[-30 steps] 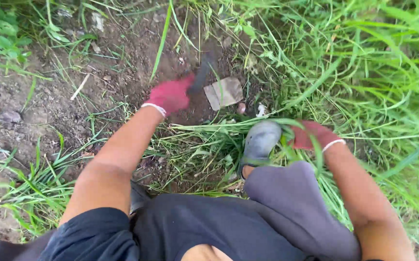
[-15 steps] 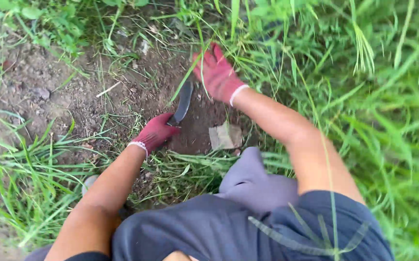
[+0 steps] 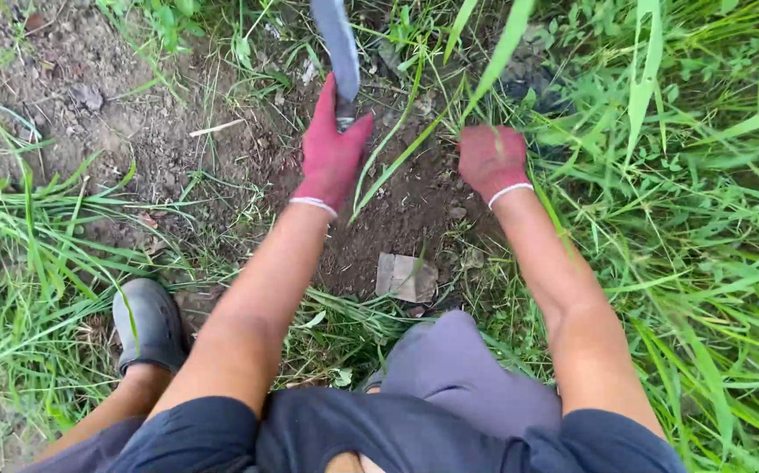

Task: Using a handheld sickle to cut and remove weeds and grass from a dirt area.

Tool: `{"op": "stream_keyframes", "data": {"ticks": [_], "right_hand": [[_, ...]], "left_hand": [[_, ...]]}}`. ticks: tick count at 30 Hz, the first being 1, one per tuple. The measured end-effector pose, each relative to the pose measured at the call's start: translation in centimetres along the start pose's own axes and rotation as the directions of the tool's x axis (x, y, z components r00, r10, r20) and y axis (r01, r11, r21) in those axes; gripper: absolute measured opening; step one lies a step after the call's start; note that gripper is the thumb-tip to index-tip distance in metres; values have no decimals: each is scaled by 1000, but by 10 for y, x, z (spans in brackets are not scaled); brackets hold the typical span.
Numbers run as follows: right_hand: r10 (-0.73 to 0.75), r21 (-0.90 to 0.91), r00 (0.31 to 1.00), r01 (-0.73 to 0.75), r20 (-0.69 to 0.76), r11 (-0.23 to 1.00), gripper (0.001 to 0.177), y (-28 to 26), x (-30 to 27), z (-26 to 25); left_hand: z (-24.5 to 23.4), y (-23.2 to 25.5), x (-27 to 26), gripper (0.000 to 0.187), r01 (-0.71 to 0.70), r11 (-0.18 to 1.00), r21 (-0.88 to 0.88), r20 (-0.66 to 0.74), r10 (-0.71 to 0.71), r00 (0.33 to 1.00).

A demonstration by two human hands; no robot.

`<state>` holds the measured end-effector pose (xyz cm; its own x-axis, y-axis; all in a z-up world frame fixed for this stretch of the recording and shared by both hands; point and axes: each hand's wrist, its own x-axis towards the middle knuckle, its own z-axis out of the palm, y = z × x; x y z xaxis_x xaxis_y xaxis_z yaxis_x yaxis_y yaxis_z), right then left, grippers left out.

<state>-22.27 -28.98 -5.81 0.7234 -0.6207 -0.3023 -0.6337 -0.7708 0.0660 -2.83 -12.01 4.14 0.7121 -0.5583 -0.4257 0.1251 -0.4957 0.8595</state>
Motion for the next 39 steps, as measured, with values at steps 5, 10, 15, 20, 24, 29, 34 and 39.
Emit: {"op": "stream_keyframes", "data": {"ticks": [5, 10, 15, 20, 24, 29, 34, 39], "right_hand": [[-30, 30, 998, 28, 62, 999, 24, 10, -6, -8], [-75, 216, 997, 75, -11, 974, 30, 20, -11, 5], [-61, 362, 996, 33, 67, 932, 34, 27, 1, 15], [-57, 583, 998, 45, 3, 811, 33, 39, -9, 63], [-23, 746, 999, 42, -35, 665, 35, 47, 6, 58], [-77, 709, 996, 89, -49, 699, 33, 55, 10, 76], [-36, 776, 999, 41, -23, 629, 34, 61, 27, 80], [14, 812, 994, -98, 111, 575, 34, 60, 18, 73]], "left_hand": [[28, -97, 20, 66, -410, 763, 499, 504, 129, 854], [31, -75, 17, 73, -332, 897, 292, 359, 219, 907], [30, -91, 19, 79, -576, 551, 604, 664, 52, 746], [32, -76, 10, 73, -371, 907, 200, 242, 321, 916], [37, -81, 3, 86, -674, 541, 504, 714, 179, 677], [26, -75, 21, 70, -452, 799, 397, 435, 270, 859], [23, -62, 16, 70, -337, 883, 326, 226, 273, 935], [8, -64, 11, 61, -410, 842, 349, 455, 230, 860]]}}
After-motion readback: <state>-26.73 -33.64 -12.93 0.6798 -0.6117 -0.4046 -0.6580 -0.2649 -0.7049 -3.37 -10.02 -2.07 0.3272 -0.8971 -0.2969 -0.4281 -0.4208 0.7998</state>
